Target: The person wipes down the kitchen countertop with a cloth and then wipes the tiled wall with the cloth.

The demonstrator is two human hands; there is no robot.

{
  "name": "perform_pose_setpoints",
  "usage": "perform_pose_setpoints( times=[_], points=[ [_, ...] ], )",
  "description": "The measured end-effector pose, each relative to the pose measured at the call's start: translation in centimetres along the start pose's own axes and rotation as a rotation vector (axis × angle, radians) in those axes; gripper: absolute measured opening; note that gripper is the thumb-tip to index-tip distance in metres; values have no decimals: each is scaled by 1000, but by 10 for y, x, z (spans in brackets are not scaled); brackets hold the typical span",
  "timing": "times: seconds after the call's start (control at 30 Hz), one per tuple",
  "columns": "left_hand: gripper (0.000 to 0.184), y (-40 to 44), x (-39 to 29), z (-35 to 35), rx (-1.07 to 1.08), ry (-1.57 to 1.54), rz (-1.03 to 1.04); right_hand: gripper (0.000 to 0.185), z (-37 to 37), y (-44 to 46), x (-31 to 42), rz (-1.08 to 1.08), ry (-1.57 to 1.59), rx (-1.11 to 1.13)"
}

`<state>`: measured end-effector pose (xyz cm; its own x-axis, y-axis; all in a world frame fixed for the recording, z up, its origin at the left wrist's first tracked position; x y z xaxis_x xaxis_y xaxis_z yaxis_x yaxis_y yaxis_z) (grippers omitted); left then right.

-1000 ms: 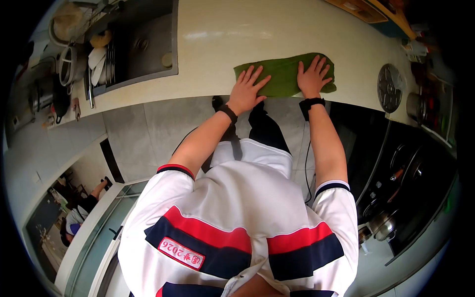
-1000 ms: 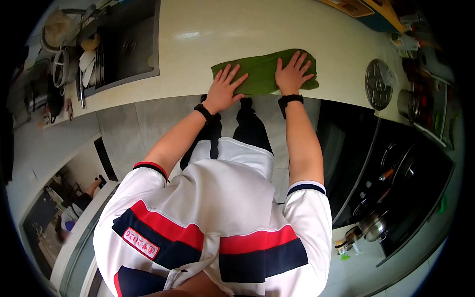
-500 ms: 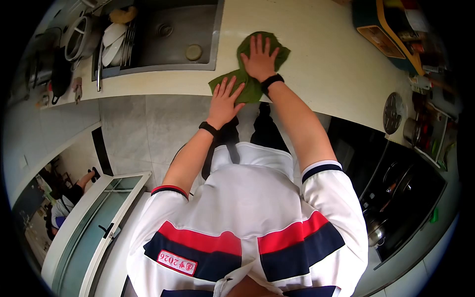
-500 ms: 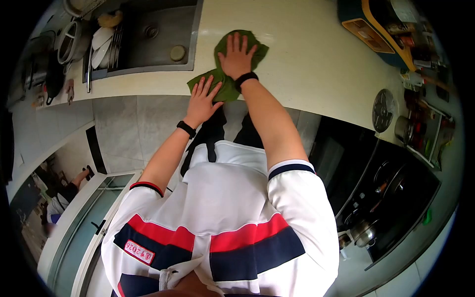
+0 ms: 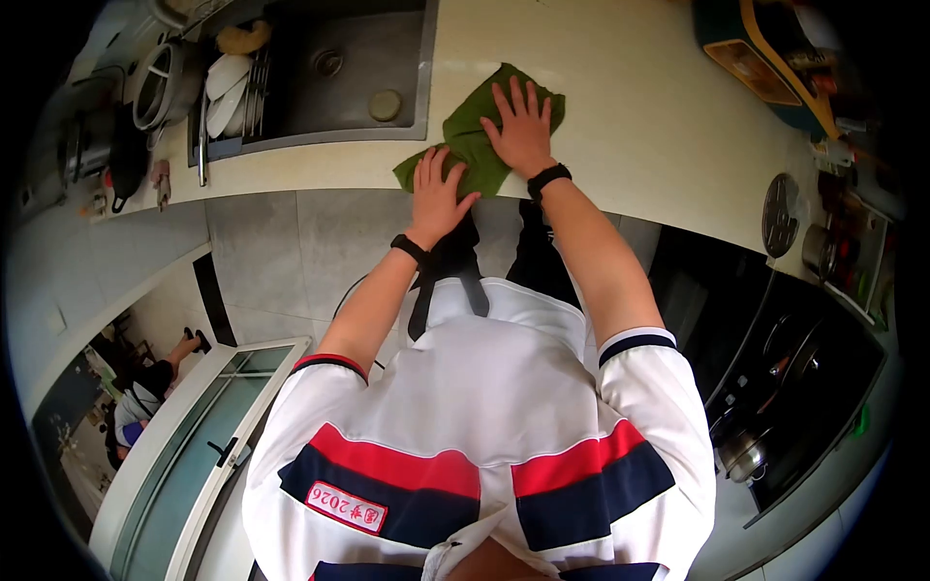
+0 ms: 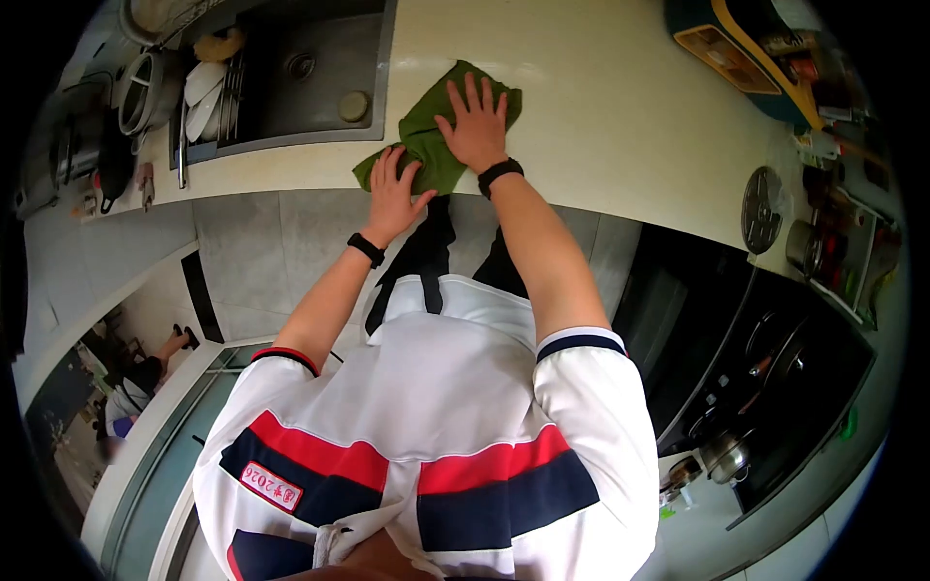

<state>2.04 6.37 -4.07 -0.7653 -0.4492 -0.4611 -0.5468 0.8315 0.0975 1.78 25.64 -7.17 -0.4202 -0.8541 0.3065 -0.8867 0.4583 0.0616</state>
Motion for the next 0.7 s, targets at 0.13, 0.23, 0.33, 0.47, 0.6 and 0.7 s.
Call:
perform_pose_setpoints(
  times=[0.13, 0.23, 0.33, 0.47, 0.6, 0.7],
  points=[
    [63, 12, -21, 20, 64, 31, 20, 65, -24, -20, -67, 126, -72, 5],
    [66, 28, -58, 39, 114, 59, 76, 65, -44, -45, -119, 186, -101, -16],
    [69, 47, -99, 64, 151, 80, 162, 64, -61, -72, -171, 268, -122, -22],
    [71, 70, -152, 92, 188, 14, 300, 65, -83, -110, -237, 381, -136, -39],
    [69, 82, -184, 115, 213, 12, 351, 67, -97, -129, -275, 477, -163, 6],
    [68, 79, -186, 115, 206, 20, 323, 68, -102, -122, -280, 544, -177, 85]
  ],
)
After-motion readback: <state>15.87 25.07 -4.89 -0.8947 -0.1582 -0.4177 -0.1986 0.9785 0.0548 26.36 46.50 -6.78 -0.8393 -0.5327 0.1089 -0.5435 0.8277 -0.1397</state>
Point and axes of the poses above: each hand's wrist, its own y-axis towards the middle knuckle, its own z-axis out of the palm, x = y × z, the point moved 5 cm from there along y, towards the middle knuckle, and after that the axes turned 7 degrees about z, right-handed, at the moved point
